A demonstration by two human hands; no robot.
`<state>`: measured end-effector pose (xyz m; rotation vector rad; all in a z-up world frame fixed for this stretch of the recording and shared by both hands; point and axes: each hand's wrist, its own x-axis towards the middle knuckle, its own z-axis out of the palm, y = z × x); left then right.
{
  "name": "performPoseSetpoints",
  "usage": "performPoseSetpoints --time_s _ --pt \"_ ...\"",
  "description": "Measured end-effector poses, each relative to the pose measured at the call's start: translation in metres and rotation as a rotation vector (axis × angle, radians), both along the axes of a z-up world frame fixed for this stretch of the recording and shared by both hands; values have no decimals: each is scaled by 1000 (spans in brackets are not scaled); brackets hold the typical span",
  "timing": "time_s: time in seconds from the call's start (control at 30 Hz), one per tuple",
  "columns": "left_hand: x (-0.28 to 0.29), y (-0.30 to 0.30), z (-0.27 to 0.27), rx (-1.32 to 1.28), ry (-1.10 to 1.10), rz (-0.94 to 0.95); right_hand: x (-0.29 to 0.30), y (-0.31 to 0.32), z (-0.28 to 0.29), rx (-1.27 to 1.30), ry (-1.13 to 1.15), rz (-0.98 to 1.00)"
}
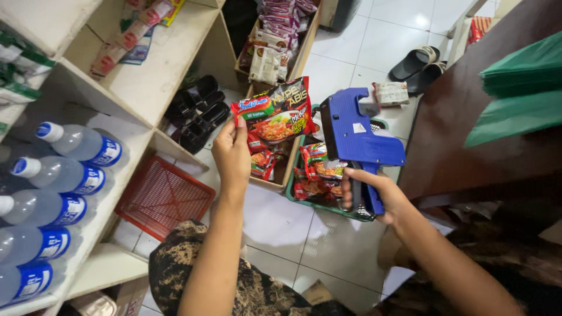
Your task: The person applies labels to noodle packets by hand using a label applicator, then places each labeled packet into a basket.
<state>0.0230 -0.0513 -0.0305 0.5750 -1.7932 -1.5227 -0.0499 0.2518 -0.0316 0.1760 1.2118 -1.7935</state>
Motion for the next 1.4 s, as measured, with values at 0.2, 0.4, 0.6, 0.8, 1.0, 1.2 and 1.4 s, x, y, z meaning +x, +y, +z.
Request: performPoseSetpoints --time_s 0.2,0.4,0.6,0.8,1.0,1.2,1.4 --pt "10 -15 2 -116 -42 91 25 -35 -11 -96 17 -29" --pt "23 -17 17 -172 -129 105 56 -62 -5 21 419 -182" --pt "23 -13 16 -222 -138 91 77 -76 -4 570 1059 -223" --pt "16 -7 14 -142 -153 90 84 -90 -5 652 1038 -98" --pt "13 -5 15 -101 -119 74 84 -96 -1 511 1205 -213" --pt "13 0 22 -106 -129 98 75 -98 8 462 1205 -148" --pt "12 6 27 -77 -51 113 66 -97 9 506 1152 -41"
